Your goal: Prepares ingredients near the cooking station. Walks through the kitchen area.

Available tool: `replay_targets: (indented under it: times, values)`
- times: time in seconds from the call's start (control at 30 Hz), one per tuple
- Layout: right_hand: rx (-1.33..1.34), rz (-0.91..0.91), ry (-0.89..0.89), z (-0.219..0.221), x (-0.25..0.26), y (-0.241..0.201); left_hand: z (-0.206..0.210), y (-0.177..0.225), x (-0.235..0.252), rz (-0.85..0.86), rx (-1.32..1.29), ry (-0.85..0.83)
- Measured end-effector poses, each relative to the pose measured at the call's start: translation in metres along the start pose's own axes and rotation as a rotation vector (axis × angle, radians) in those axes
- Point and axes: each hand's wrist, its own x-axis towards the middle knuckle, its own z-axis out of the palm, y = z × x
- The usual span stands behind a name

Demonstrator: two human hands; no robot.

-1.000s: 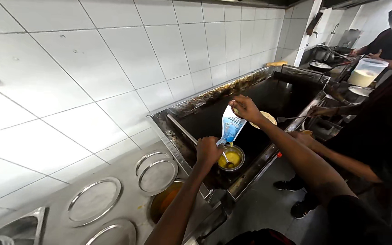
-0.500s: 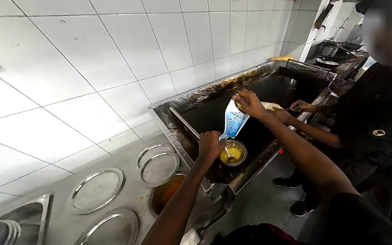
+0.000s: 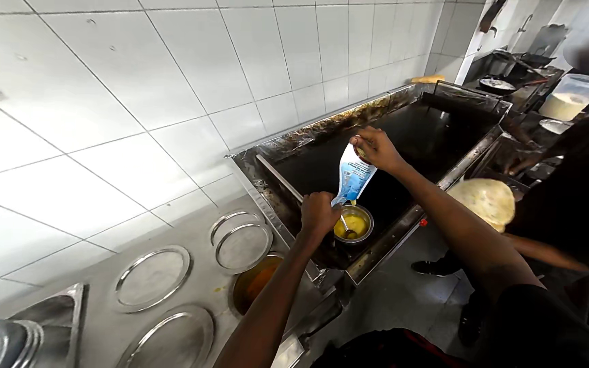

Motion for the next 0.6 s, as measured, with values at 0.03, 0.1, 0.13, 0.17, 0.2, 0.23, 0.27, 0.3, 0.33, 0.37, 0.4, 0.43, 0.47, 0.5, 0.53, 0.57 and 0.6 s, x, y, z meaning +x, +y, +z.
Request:
replay_targets:
  times: [0.03, 0.1, 0.13, 0.17, 0.2, 0.23, 0.27, 0.3, 0.33, 0.37, 0.4, 0.43, 0.47, 0.5, 0.53, 0.57, 0.6]
  values:
    - [0.0, 0.0, 0.004, 0.0002, 0.0004, 0.0, -0.0002, -0.0006, 0.0002, 0.002, 0.003, -0.003]
    - [0.003, -0.002, 0.007, 0.0005, 0.0006, 0.0007, -0.0001, -0.0018, 0.0004, 0.007, 0.005, 0.001]
    - [0.006, -0.001, 0.01, 0.0005, 0.0006, 0.0009, 0.0, -0.0021, 0.0006, 0.008, 0.005, 0.005]
    - [0.007, 0.002, 0.013, 0.0005, 0.0003, 0.0006, -0.0005, -0.0019, 0.0004, 0.005, 0.005, 0.005]
    - [0.007, 0.005, 0.015, 0.0007, -0.0002, 0.0004, -0.0017, -0.0011, -0.0001, -0.002, 0.01, -0.001]
    - [0.009, 0.007, 0.016, 0.0009, -0.0005, 0.0004, -0.0026, -0.0005, -0.0003, -0.006, 0.017, -0.003]
    - [0.011, 0.008, 0.018, 0.0013, -0.0008, 0.0003, -0.0026, -0.0005, 0.0, -0.006, 0.022, -0.002]
    - [0.012, 0.006, 0.024, 0.0019, -0.0014, 0.0004, -0.002, -0.0011, 0.0005, -0.002, 0.024, 0.002]
    - [0.01, 0.004, 0.027, 0.0024, -0.0016, 0.0008, -0.0012, -0.0018, 0.001, 0.002, 0.024, 0.008]
    - [0.006, 0.003, 0.03, 0.0024, -0.0018, 0.0011, -0.0008, -0.0025, 0.0014, 0.007, 0.023, 0.012]
    - [0.001, 0.004, 0.032, 0.0024, -0.0019, 0.0017, -0.0009, -0.0029, 0.0017, 0.011, 0.025, 0.014]
    - [-0.002, 0.004, 0.034, 0.0023, -0.0018, 0.0022, -0.0011, -0.003, 0.0018, 0.014, 0.029, 0.013]
    - [-0.001, 0.006, 0.033, 0.0022, -0.0018, 0.0022, -0.0016, -0.0025, 0.0018, 0.014, 0.029, 0.011]
    - [0.005, 0.007, 0.033, 0.0018, -0.0016, 0.0018, -0.0023, -0.0017, 0.0018, 0.014, 0.032, 0.007]
    - [0.012, 0.005, 0.031, 0.0012, -0.0014, 0.0011, -0.0034, -0.0006, 0.0015, 0.012, 0.036, -0.001]
    - [0.013, 0.002, 0.029, 0.0009, -0.0014, 0.0008, -0.0042, 0.0002, 0.0014, 0.012, 0.039, -0.005]
    - [0.009, -0.003, 0.029, 0.0008, -0.0012, 0.0012, -0.0047, 0.001, 0.0013, 0.012, 0.042, -0.009]
